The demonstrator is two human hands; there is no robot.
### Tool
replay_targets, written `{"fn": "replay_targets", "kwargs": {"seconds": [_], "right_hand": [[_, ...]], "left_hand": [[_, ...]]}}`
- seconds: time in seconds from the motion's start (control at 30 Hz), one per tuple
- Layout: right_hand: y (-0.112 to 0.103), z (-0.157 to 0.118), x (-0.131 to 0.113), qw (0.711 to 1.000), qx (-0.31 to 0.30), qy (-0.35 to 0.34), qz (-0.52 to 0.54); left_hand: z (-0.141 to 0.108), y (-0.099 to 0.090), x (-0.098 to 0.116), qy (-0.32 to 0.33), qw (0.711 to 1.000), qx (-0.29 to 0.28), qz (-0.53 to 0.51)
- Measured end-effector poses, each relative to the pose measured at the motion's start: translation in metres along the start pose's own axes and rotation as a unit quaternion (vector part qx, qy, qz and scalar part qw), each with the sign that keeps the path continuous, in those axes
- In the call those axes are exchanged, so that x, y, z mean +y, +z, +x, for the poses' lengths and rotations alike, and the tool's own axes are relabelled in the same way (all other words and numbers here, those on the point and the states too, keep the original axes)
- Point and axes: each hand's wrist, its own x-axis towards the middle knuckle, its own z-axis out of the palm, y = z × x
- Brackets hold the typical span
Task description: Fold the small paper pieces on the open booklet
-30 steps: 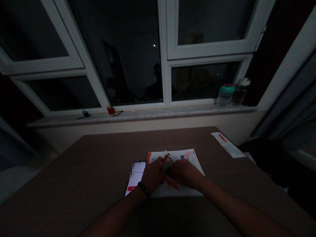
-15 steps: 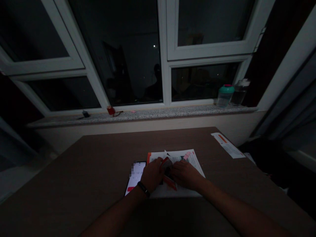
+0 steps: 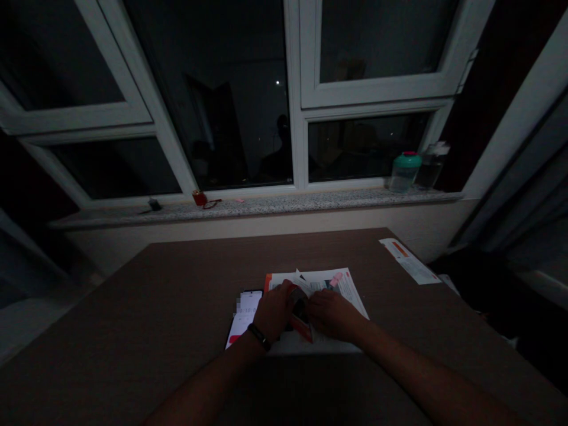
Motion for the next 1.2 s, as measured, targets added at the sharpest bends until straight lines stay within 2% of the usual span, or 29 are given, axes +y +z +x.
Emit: {"fn": "replay_targets", "kwargs": {"seconds": [0.17, 0.53, 0.8, 1.03, 1.2], "right_hand": [[-0.0011, -0.0003, -0.0003, 1.0, 0.004, 0.008, 0.001], [0.0052, -0.0006, -0.0046, 1.0, 0.02, -0.004, -0.004], [0.0035, 0.0014, -0.0073, 0.999, 0.02, 0.035, -0.013], [0.0063, 0.0013, -0.0082, 1.0, 0.017, 0.009, -0.004], [-0.0008, 0.0023, -0.0092, 0.999, 0.008, 0.043, 0.016]], "left_hand": [[-0.0005, -0.0012, 0.0015, -0.019, 1.0, -0.004, -0.015], [0.0015, 0.0052, -0.0016, -0.004, 1.0, 0.007, -0.019], [-0.0003, 0.0046, -0.0006, -0.006, 1.0, 0.02, -0.013], [0.0026, 0.0068, 0.0, -0.015, 1.0, 0.008, -0.025], [0.0023, 0.0078, 0.0023, -0.007, 0.998, 0.04, -0.057]]}}
